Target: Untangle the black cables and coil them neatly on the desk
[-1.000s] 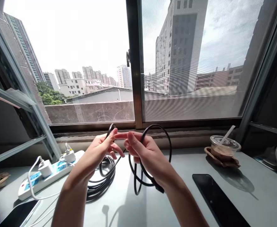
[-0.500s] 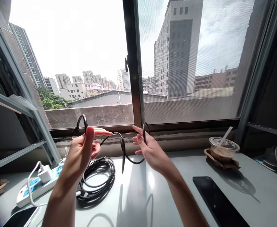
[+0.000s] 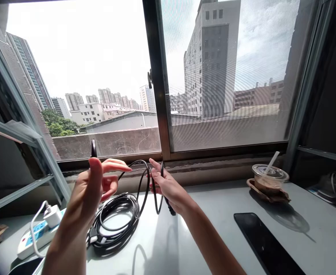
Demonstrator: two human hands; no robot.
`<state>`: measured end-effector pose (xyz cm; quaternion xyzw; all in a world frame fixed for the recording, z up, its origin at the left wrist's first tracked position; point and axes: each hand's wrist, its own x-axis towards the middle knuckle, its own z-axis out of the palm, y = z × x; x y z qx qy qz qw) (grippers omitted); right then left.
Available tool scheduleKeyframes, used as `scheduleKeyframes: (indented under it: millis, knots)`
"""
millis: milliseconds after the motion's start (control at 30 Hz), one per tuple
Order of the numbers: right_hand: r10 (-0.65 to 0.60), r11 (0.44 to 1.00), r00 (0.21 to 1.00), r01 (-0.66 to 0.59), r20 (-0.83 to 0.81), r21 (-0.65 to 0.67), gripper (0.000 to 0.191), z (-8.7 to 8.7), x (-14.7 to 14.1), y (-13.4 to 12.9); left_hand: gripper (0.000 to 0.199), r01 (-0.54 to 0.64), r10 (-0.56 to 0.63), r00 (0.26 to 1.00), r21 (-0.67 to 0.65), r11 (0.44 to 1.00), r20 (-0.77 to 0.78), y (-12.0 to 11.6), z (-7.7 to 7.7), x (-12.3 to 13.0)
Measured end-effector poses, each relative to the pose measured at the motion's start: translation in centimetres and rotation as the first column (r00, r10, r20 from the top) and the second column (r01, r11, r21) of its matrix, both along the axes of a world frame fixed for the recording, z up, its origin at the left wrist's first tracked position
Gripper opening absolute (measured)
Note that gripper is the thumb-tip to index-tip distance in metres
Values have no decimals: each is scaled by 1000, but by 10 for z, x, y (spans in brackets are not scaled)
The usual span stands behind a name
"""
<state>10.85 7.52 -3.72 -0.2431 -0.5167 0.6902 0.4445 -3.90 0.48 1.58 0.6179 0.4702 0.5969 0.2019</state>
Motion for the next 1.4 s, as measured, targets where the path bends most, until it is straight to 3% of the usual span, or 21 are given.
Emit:
scheduleKeyframes:
  millis: [67,133,233,300,433,633,800,900,1000,1067,1167,1233,1300,1400]
  knots:
    - [-118,993,993,118,-20,-4,41,0,3,4,63,-62,54,995,99,993,79,-1,1,0]
    - [-250,966,967,246,55,74,36,1,9,10,65,-144,121,982,153,978,147,-4,2,-2]
    - [-402,898,904,360,142,253,36,3,19,16,65,-221,200,964,108,969,175,-10,5,-4]
    - [-377,903,921,342,97,259,43,7,24,14,65,-193,183,970,54,980,159,-14,7,-4]
    - [-247,960,968,239,41,144,60,11,22,5,72,-81,87,991,-57,995,102,-14,7,1]
    - [-364,905,905,287,221,313,62,4,4,-1,73,77,-72,997,-168,983,35,-11,3,15]
    - [-231,943,950,165,209,290,70,10,7,-10,73,158,-163,987,-195,968,-9,-3,0,20]
    - [-283,905,931,180,230,386,60,11,12,-13,71,124,-136,990,-250,960,-31,3,-2,18]
    - [-416,843,890,300,187,447,47,10,15,-12,65,22,-63,992,-347,938,-110,4,-2,13]
    - [-420,830,898,321,132,456,50,11,17,-12,64,48,-117,984,-428,903,-137,2,-4,10]
    - [-263,871,955,174,136,460,58,15,23,-18,65,191,-316,937,-535,823,-150,1,-8,9]
    - [-174,864,956,33,238,502,61,18,28,-24,70,218,-381,906,-571,792,-183,2,-12,11]
    - [-173,809,902,-99,395,579,64,20,32,-31,75,203,-357,915,-552,809,-186,5,-16,14]
    - [-322,708,756,-207,569,676,77,22,35,-37,69,211,-305,940,-440,873,-155,11,-22,17]
